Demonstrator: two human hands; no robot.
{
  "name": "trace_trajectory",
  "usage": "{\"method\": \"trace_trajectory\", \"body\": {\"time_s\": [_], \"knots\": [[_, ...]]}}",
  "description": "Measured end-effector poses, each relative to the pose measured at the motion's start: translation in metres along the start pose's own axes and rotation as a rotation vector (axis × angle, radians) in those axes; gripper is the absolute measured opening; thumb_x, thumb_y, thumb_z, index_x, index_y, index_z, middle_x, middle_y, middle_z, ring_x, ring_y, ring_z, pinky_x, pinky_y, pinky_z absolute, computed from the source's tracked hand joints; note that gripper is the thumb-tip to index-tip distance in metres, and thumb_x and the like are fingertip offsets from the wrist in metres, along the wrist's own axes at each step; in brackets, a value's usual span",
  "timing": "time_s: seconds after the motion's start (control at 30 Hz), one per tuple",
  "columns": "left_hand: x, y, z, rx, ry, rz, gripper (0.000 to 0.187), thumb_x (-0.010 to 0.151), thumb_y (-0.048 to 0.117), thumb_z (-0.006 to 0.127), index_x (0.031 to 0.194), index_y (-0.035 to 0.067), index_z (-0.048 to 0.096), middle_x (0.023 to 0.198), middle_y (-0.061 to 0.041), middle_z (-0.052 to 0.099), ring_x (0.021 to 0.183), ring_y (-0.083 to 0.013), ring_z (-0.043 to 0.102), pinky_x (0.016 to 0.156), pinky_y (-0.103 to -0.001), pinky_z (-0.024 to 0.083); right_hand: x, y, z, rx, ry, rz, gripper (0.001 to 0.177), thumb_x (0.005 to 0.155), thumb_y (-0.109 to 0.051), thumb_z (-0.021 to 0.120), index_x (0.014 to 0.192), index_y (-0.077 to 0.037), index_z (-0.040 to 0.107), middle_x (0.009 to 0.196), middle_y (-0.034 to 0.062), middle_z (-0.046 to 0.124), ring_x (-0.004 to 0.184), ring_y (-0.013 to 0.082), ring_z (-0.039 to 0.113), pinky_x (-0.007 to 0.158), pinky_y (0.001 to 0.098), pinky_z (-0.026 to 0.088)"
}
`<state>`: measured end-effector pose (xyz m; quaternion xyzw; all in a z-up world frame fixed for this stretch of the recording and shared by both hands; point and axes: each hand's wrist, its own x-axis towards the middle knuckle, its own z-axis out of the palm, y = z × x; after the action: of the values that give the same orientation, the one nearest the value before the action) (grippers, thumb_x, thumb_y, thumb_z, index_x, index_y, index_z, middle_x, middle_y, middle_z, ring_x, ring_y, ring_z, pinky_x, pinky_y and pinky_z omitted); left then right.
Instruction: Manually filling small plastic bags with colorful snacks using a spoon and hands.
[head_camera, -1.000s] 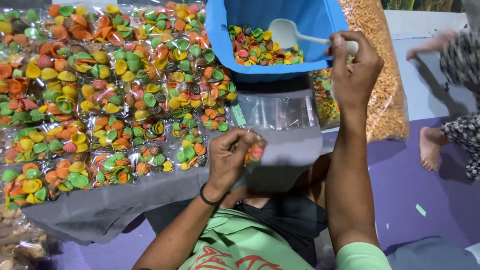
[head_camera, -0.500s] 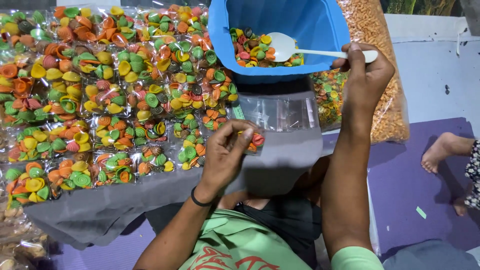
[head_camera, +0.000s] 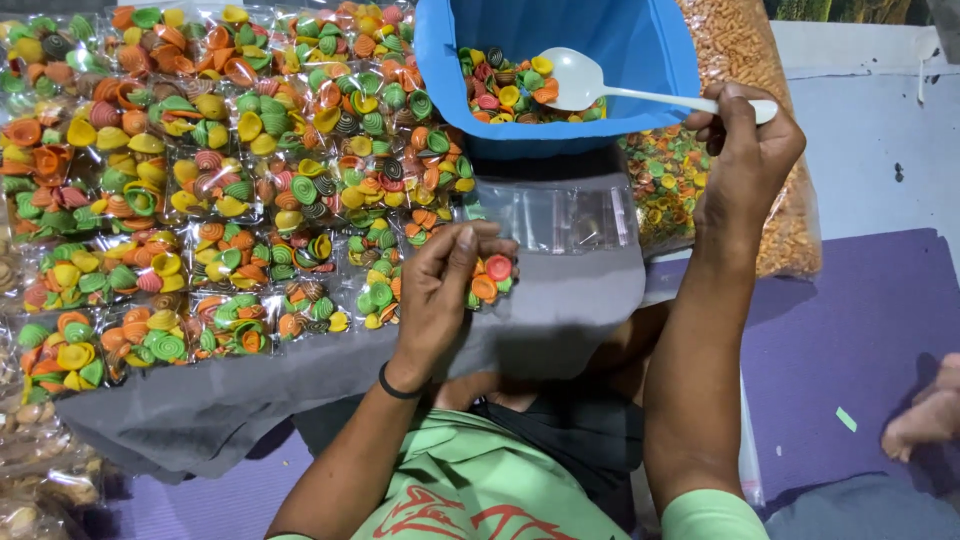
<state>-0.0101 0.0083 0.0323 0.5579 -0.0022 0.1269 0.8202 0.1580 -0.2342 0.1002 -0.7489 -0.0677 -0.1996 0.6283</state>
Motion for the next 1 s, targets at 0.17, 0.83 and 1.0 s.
{"method": "trace_trajectory", "body": {"time_s": [0.17,0.83,1.0], "knots": [[0.0,-0.001,-0.005,0.068,-0.113,-0.047,0.05,0.106,0.039,0.044,0.138,0.002,0.052,0.101,-0.012,0.076,0.091,-0.0167,0.072,0.08,-0.029,0.058,-0.001,0.0,-0.002,0.013,0.015,0.021,0.012,0.104,-0.01,0.061,0.104,-0.004,0.072,0.083,0.0032,0.069,0.072,0.0072,0.066,0.067,0.0183,0.048],[-0.002,-0.004,-0.005,0.168,-0.204,0.046,0.056,0.085,0.01,0.08,0.135,0.003,0.054,0.098,-0.006,0.071,0.084,-0.0129,0.068,0.074,-0.024,0.058,-0.001,0.0,-0.01,0.114,0.057,0.105,0.011,0.099,-0.012,0.063,0.103,-0.005,0.07,0.097,0.0043,0.074,0.074,0.0074,0.067,0.068,0.0179,0.052],[-0.002,-0.009,-0.006,0.143,-0.193,0.061,0.038,0.088,-0.007,0.07,0.124,-0.002,0.058,0.104,-0.008,0.07,0.092,-0.0133,0.069,0.083,-0.024,0.056,0.001,0.005,-0.013,0.155,0.04,0.113,0.011,0.098,-0.012,0.064,0.103,-0.005,0.07,0.096,0.0045,0.073,0.073,0.0076,0.066,0.067,0.0184,0.052]]}}
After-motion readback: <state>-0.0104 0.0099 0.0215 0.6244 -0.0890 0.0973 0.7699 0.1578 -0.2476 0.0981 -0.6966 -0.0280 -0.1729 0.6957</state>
